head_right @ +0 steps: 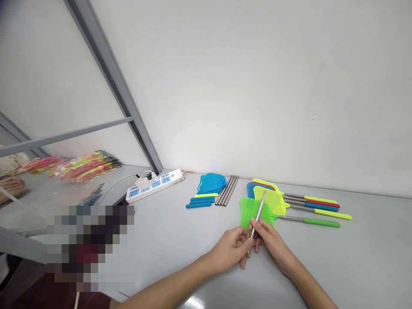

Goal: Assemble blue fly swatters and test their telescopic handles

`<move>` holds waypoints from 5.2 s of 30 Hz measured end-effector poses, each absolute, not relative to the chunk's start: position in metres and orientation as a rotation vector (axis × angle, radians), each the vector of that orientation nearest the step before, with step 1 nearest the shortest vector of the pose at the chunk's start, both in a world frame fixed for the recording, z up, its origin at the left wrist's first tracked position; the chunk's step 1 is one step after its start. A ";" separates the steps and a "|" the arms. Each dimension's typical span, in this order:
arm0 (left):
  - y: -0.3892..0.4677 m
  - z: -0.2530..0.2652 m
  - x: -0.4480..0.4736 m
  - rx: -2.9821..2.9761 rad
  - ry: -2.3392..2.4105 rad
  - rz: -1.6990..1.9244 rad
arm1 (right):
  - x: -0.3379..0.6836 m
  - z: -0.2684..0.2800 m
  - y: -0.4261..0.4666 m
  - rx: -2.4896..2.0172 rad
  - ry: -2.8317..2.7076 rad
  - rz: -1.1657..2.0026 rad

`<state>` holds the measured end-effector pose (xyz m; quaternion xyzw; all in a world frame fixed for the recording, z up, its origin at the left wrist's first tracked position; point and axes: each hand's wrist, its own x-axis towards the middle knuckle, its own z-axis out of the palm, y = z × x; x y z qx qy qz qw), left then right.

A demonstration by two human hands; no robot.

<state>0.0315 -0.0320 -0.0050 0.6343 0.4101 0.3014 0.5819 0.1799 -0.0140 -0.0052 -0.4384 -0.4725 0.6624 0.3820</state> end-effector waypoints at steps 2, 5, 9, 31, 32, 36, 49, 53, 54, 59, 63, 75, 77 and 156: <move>-0.033 -0.004 0.032 1.465 0.949 0.707 | 0.180 -0.006 -0.014 -1.111 -1.209 1.695; -0.033 -0.002 0.033 1.456 0.950 0.702 | 0.180 -0.006 -0.014 -1.106 -1.207 1.705; -0.032 -0.002 0.034 1.476 0.948 0.692 | 0.179 -0.004 -0.014 -1.110 -1.186 1.714; -0.032 -0.002 0.032 1.594 0.975 0.612 | 0.185 0.001 -0.013 -0.997 -1.033 1.796; -0.032 -0.002 0.032 1.592 0.978 0.605 | 0.185 0.002 -0.013 -1.007 -1.029 1.796; -0.031 -0.003 0.031 1.581 0.973 0.603 | 0.185 0.001 -0.012 -1.012 -0.968 1.818; -0.033 0.002 0.029 1.549 0.995 0.589 | 0.186 0.001 -0.011 -1.075 -0.967 1.820; -0.033 0.003 0.029 1.539 0.996 0.591 | 0.187 -0.001 -0.011 -1.076 -0.919 1.805; -0.033 0.003 0.029 1.540 0.998 0.587 | 0.187 -0.002 -0.010 -1.075 -0.913 1.809; -0.033 0.006 0.029 1.598 1.017 0.575 | 0.189 0.000 -0.011 -1.047 -0.929 1.847; -0.026 0.014 0.023 1.872 1.148 0.735 | 0.188 0.006 -0.011 -1.013 -0.968 1.852; 0.030 0.018 -0.040 2.234 1.833 0.977 | 0.190 0.009 -0.008 -0.950 -1.082 1.862; 0.032 0.017 -0.045 2.250 1.903 0.876 | 0.190 0.011 -0.008 -0.944 -1.049 1.858; -0.010 -0.003 0.024 1.401 1.103 1.264 | 0.172 0.031 0.003 -0.612 -0.583 1.702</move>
